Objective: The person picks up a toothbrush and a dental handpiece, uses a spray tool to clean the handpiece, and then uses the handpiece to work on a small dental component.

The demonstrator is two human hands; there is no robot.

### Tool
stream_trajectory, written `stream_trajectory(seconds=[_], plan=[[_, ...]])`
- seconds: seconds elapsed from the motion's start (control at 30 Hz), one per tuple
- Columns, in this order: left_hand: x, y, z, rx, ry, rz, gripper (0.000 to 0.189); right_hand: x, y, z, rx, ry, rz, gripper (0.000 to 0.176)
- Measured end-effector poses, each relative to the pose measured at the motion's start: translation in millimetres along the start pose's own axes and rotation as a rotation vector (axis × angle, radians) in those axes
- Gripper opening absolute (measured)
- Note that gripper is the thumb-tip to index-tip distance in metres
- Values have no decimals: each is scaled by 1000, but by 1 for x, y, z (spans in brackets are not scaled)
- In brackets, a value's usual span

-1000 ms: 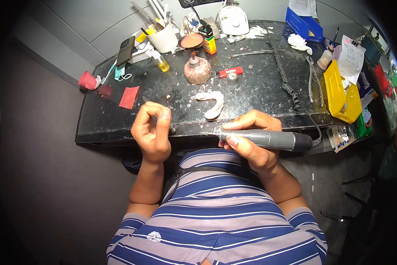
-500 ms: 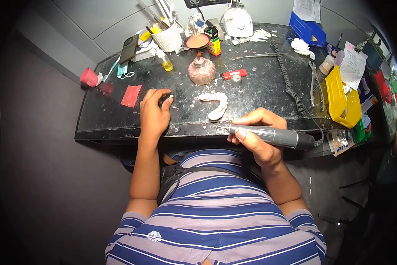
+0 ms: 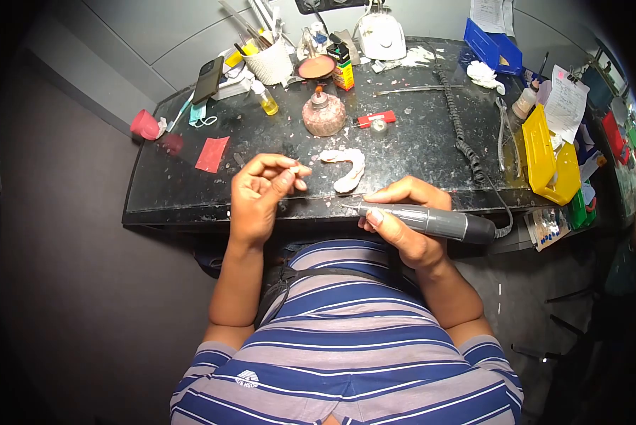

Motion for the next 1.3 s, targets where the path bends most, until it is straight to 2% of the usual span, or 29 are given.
stream_trajectory(seconds=[0.2, 0.33, 0.43, 0.53, 0.57, 0.8, 1.0, 1.1, 1.3], plan=[[18, 14, -6, -83, 144, -248, 18, 4, 3, 0, -91, 47, -195, 18], [26, 24, -5, -133, 158, -403, 19, 4, -5, -1, -163, 47, -265, 18], [29, 29, -5, -164, 136, -411, 18, 5, -9, 1, -285, 42, -357, 18], [30, 30, -6, -188, 132, -424, 18, 6, -13, 3, -302, 28, -433, 23], [30, 30, -6, -196, 140, -434, 17, 7, -17, 3, -333, 22, -418, 30], [30, 43, -4, -165, 103, -439, 15, 6, -38, 5, -440, 71, -487, 36], [26, 51, 1, -138, 79, -520, 14, 8, -37, 8, -384, 50, -443, 36], [27, 50, 1, -127, 85, -519, 14, 11, -33, 10, -454, 69, -509, 36], [28, 54, 7, -122, 85, -511, 17, 17, -30, 17, -412, 31, -501, 34]])
Point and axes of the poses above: each hand's wrist, its own z-axis towards the middle knuckle, its own x-axis out of the palm, y = z × x, the point moved 4 cm from there along z, towards the middle knuckle, and after that the axes turned 7 degrees about -x, right-handed, at the moved point
